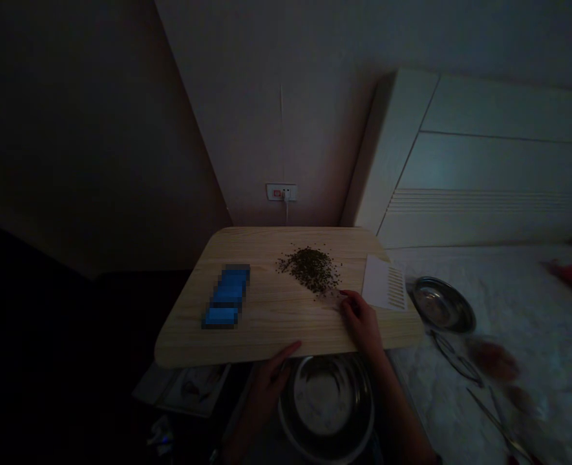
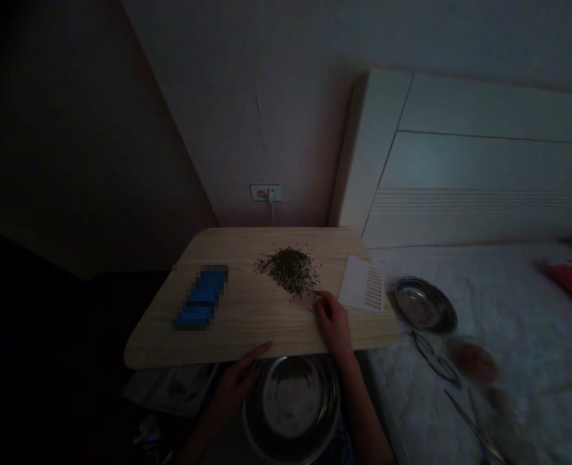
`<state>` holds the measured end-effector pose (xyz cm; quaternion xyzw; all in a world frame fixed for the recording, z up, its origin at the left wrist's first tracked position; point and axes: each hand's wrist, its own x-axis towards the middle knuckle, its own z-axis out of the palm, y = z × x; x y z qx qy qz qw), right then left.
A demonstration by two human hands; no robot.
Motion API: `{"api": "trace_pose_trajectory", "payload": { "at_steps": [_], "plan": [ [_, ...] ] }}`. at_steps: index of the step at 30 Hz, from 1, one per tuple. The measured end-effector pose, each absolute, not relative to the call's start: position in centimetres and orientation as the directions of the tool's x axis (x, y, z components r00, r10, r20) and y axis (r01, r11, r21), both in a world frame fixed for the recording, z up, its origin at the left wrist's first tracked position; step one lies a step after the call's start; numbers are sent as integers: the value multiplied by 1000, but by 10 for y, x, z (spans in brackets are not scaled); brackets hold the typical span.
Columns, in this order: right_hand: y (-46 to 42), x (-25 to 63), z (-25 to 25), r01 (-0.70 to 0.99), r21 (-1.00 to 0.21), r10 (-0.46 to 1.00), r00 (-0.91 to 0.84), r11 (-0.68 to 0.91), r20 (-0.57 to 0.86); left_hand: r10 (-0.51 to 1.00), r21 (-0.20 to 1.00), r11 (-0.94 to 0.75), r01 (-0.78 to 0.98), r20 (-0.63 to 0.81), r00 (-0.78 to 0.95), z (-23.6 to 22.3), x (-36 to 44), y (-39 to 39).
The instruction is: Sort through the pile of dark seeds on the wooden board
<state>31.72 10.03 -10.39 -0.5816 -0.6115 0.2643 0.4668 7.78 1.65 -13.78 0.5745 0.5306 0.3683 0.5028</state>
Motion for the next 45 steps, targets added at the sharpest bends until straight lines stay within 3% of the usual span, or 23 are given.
{"api": "trace_pose_trajectory", "payload": {
  "at_steps": [6, 45],
  "plan": [
    [106, 312, -100, 458, -872, 954, 140, 175, 265, 977, 967, 82, 241, -126, 170, -132, 78, 16],
    [93, 311, -107, 484, -800, 930, -99, 356, 354, 980, 968, 16, 251, -66, 190, -132, 79, 15]
  ]
}}
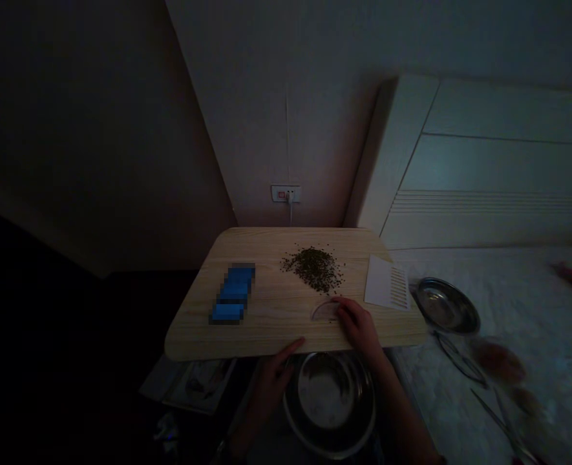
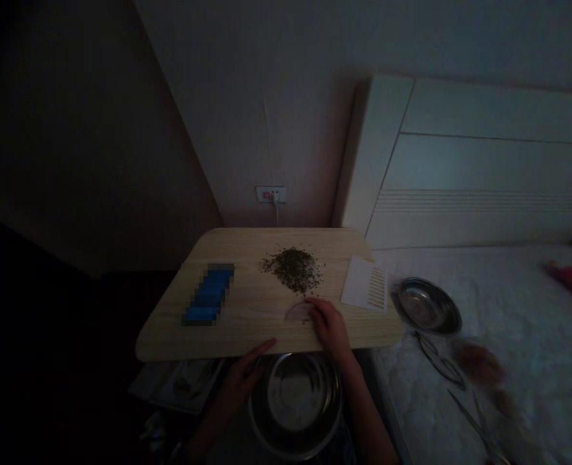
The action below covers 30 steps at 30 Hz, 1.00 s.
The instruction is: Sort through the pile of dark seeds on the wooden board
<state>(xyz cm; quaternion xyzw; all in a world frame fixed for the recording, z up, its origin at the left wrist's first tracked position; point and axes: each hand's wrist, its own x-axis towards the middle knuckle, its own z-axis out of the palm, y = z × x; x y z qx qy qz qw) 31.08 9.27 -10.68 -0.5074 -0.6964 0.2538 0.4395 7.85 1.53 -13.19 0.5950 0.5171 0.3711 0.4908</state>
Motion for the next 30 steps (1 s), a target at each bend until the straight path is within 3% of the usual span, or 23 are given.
{"api": "trace_pose_trajectory", "payload": {
  "at_steps": [15, 24, 30],
  "plan": [
    [51, 319, -100, 413, -845, 933, -259, 339, 248, 981, 974, -5, 226, -39, 190, -135, 80, 16],
    [57, 322, -101, 284, -939, 981, -41, 196, 192, 985, 972, 11, 235, -51, 165, -133, 81, 13],
    [76, 332, -104, 274, -940, 964, 108, 205, 242, 987, 974, 14, 228, -50, 153, -131, 82, 12]
  ]
}}
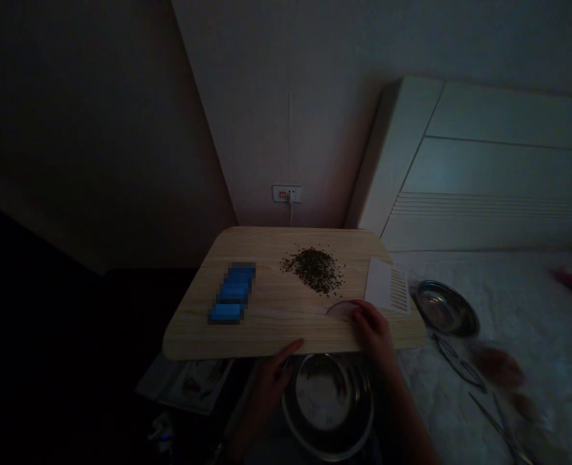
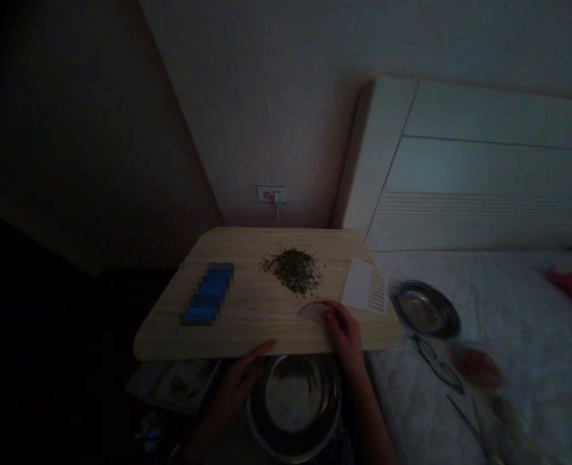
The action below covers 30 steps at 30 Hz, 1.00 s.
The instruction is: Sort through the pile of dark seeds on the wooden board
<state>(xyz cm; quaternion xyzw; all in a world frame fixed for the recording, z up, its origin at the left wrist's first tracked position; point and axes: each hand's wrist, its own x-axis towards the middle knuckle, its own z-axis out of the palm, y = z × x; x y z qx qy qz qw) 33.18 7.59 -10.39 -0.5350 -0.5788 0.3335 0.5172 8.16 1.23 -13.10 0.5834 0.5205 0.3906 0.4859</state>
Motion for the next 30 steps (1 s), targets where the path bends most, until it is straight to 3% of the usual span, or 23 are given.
{"api": "trace_pose_trajectory", "payload": {
  "at_steps": [6, 11, 21, 30],
  "plan": [
    [95, 342, -109, 323, -932, 874, 390, 163, 288, 984, 965, 13, 261, -58, 167, -132, 81, 14],
    [91, 340, -114, 376, -919, 803, 507, 121, 313, 986, 961, 31, 274, -74, 150, -133, 81, 14],
    [88, 338, -116, 515, -855, 816, 472, 50, 332, 986, 965, 22, 263, -65, 156, -133, 81, 13],
    [88, 336, -116, 557, -826, 817, 431, 93, 383, 988, 966, 29, 258, -67, 140, -132, 81, 13]
  ]
}}
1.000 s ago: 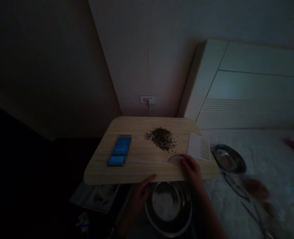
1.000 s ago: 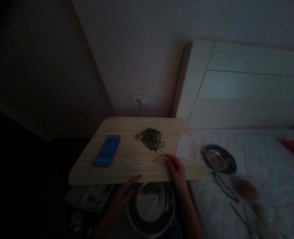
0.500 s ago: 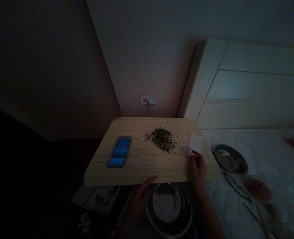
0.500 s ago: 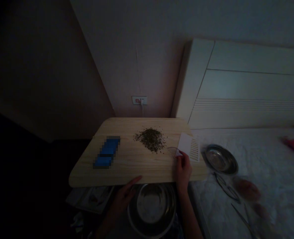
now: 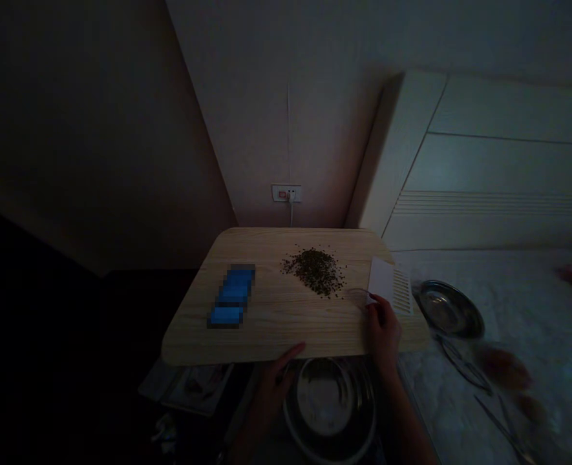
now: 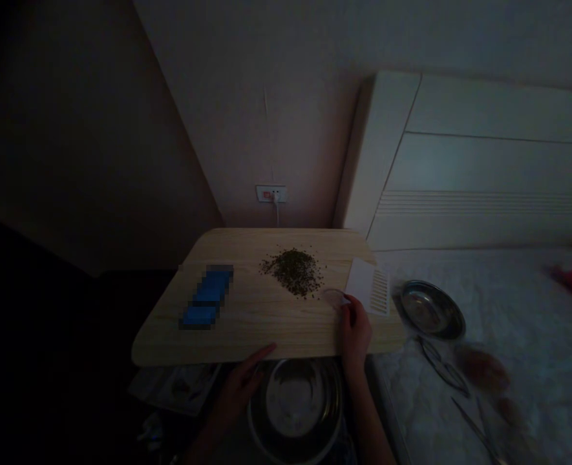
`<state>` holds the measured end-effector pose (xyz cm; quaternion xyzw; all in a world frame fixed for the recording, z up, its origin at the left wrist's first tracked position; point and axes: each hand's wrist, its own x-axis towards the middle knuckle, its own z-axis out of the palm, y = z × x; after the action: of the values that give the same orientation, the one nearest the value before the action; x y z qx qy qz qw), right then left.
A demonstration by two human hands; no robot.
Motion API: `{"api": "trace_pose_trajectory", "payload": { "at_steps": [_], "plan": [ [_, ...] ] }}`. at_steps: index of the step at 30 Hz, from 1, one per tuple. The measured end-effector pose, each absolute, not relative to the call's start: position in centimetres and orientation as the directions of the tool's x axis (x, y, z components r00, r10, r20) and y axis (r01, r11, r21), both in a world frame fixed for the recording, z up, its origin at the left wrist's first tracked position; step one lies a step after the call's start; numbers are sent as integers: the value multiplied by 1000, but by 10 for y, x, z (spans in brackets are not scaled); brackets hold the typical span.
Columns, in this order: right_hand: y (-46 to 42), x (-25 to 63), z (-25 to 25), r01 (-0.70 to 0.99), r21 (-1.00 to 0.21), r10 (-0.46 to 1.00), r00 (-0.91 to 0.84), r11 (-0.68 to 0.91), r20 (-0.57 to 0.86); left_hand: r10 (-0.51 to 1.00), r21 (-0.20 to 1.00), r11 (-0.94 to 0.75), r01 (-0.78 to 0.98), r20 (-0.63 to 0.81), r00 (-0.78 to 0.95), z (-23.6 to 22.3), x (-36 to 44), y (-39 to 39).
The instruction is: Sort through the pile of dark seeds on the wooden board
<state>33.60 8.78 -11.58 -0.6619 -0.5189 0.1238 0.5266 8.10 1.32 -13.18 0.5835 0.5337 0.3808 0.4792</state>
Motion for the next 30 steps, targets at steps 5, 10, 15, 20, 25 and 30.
{"api": "trace_pose_trajectory", "payload": {
  "at_steps": [5, 10, 15, 20, 25, 30],
  "plan": [
    [88, 337, -119, 583, -809, 838, 402, 76, 369, 983, 952, 28, 304, -82, 166, -136, 78, 13],
    [88, 337, -119, 596, -799, 853, 378, 74, 361, 983, 959, 16, 284, -66, 169, -133, 79, 13],
    [88, 338, -118, 606, -791, 856, 361, 86, 370, 987, 960, 20, 279, -63, 147, -132, 81, 13],
    [89, 339, -121, 608, -786, 853, 349, 110, 389, 986, 953, 31, 303, -78, 146, -134, 80, 13],
    [89, 339, -123, 603, -786, 862, 319, 135, 393, 985, 954, 53, 293, -99, 144, -133, 80, 13],
    [88, 339, -124, 604, -784, 869, 302, 145, 393, 984, 962, 49, 269, -93, 152, -134, 80, 14]
  ]
}}
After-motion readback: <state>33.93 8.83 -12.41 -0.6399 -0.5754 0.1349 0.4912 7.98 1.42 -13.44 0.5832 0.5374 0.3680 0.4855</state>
